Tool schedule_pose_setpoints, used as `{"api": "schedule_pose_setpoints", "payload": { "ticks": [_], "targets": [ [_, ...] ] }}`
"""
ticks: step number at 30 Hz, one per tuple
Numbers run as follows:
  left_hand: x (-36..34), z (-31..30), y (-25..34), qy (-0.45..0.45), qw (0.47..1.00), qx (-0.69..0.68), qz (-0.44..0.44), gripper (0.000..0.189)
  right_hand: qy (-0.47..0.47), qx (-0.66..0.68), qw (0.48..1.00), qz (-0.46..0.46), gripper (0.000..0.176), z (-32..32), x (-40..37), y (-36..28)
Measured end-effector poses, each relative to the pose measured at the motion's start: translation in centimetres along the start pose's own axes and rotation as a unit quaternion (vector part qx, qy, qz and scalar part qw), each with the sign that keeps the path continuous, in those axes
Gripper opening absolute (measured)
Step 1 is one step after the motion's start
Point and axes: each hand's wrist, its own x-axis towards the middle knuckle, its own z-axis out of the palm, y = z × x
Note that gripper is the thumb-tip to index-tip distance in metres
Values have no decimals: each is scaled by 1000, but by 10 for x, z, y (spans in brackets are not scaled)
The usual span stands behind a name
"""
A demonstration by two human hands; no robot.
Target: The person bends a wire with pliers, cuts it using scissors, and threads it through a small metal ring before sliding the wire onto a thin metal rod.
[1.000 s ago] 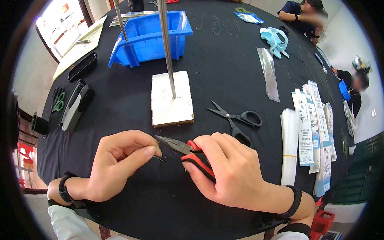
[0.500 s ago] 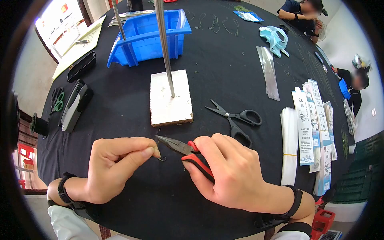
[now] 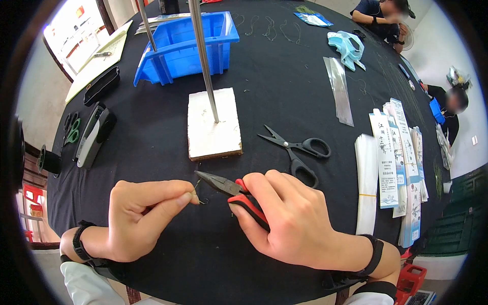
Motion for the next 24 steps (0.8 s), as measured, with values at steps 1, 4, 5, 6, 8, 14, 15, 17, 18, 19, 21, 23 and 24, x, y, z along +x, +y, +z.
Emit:
{"api": "schedule_pose_setpoints", "payload": {
  "ticks": [1,4,5,6,8,14,15,17,18,19,21,23,24],
  "targets": [
    [-1,0,-1,0,1000,2,2,12,-1,1,1000,0,24,0,0,0],
    [-2,2,-4,6,1000,-10,5,10,-4,10,1000,7,24,1,-1,0],
    [-2,3,-5,10,1000,-16,7,10,-4,18,1000,12,25,1,-1,-1],
    [-1,2,-2,10,1000,-9,-13,9,-4,27,999,18,25,1,0,-1],
    [3,-2,4,11,999,6,-52,7,-7,54,998,37,25,-2,0,-3],
    [9,-4,-5,36,998,53,-1,9,-20,95,994,50,26,-5,0,-8],
    [8,-3,-6,42,998,40,-8,9,-20,93,994,48,26,-5,0,-8],
    [8,-2,-8,52,998,14,-19,10,-19,91,995,38,27,-4,-1,-8],
    [8,-2,-7,49,998,2,-29,10,-19,91,995,33,28,-4,-1,-8],
    [9,-2,-7,46,998,-11,-40,10,-16,88,995,32,28,-3,-1,-8],
    [10,-3,-7,41,998,-25,-50,10,-12,84,996,32,29,-2,-1,-8],
    [11,-4,-7,36,998,-28,-51,10,-14,80,996,32,29,-3,-1,-9],
    [12,-4,-7,38,996,-51,-66,10,-15,77,996,31,29,-3,-1,-9]
  ]
}}
